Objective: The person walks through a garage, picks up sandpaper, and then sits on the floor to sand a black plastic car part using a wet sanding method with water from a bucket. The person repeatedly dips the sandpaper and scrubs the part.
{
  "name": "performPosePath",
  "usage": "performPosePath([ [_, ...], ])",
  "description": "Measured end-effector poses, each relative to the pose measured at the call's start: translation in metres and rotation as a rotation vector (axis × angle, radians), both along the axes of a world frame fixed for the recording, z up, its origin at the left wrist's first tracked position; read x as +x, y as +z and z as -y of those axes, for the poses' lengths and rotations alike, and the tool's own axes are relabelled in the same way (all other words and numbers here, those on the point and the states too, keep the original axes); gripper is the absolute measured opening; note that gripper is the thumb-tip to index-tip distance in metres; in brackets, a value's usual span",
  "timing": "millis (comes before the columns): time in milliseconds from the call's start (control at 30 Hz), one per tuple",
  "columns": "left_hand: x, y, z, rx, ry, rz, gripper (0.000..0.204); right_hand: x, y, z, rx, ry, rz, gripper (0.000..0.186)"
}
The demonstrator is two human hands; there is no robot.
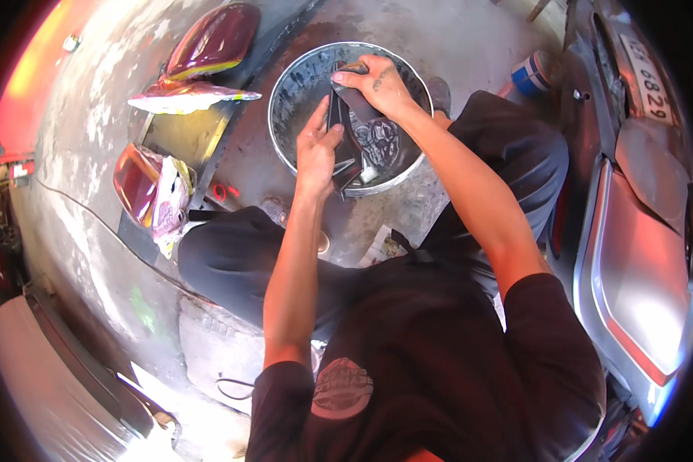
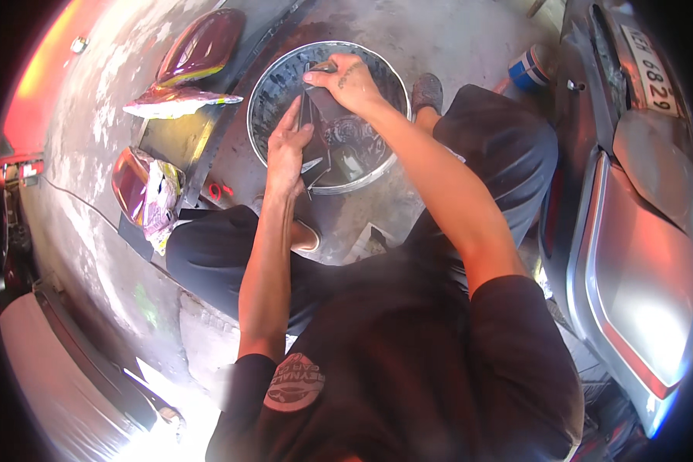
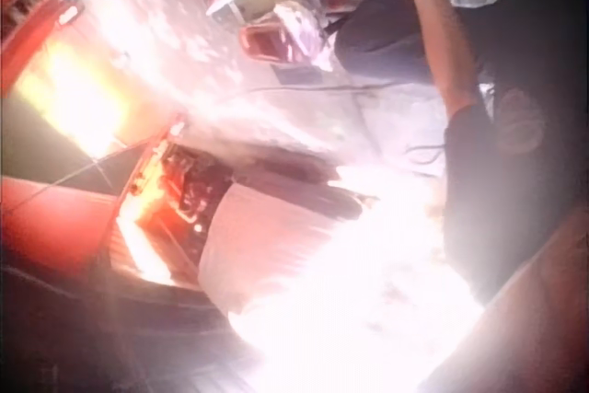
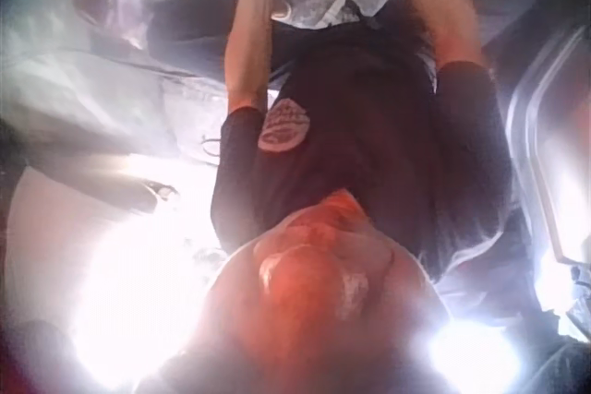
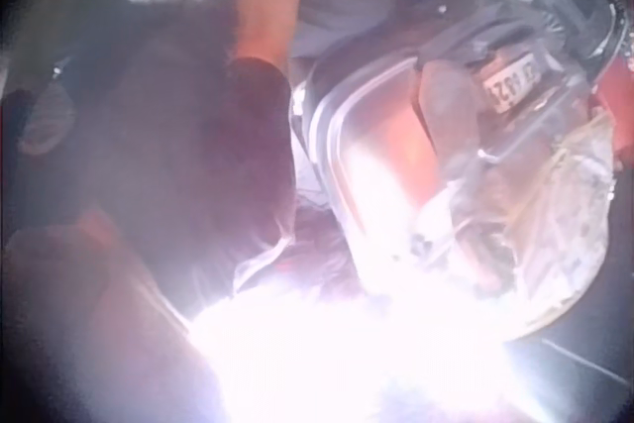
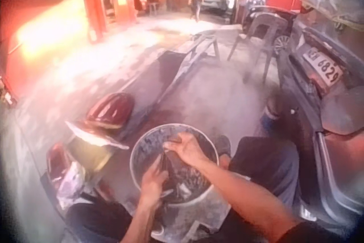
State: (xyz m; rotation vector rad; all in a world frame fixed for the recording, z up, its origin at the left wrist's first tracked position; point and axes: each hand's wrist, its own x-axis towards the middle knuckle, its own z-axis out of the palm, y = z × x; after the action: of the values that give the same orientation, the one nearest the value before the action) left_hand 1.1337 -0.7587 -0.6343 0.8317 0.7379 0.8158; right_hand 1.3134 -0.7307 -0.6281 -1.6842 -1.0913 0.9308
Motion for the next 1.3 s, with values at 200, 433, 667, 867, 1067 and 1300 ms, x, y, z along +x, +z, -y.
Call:
performPosePath([
  [200, -0.002, -0.014, -0.007, 0.038, -0.003, -0.011, 0.061, -0.02, -0.016, 0.051, 0.215, 0.196, -0.004, 0.031],
  [433, -0.002, -0.003, -0.002, 0.049, -0.053, 0.005, 0.06, 0.005, 0.013, 0.004, 0.092, 0.075, -0.074, 0.033],
  [667, 0.002, -0.002, 0.0, 0.096, -0.039, -0.035, 0.063, 0.006, 0.023, 0.003, 0.101, 0.111, -0.017, 0.032],
  [867, 0.002, -0.009, -0.009, 0.028, 0.168, 0.013, 0.06, -0.023, -0.017, 0.043, 0.12, 0.276, -0.121, 0.03],
  [1067, 0.007, -0.015, -0.004, 0.066, 0.089, -0.057, 0.051, -0.009, -0.009, 0.07, -0.019, 0.368, -0.003, 0.033],
  [1300, 0.009, -0.024, -0.015, 0.204, 0.301, -0.121, 0.049, -0.029, -0.008, 0.067, 0.166, 0.313, 0.301, 0.033],
])
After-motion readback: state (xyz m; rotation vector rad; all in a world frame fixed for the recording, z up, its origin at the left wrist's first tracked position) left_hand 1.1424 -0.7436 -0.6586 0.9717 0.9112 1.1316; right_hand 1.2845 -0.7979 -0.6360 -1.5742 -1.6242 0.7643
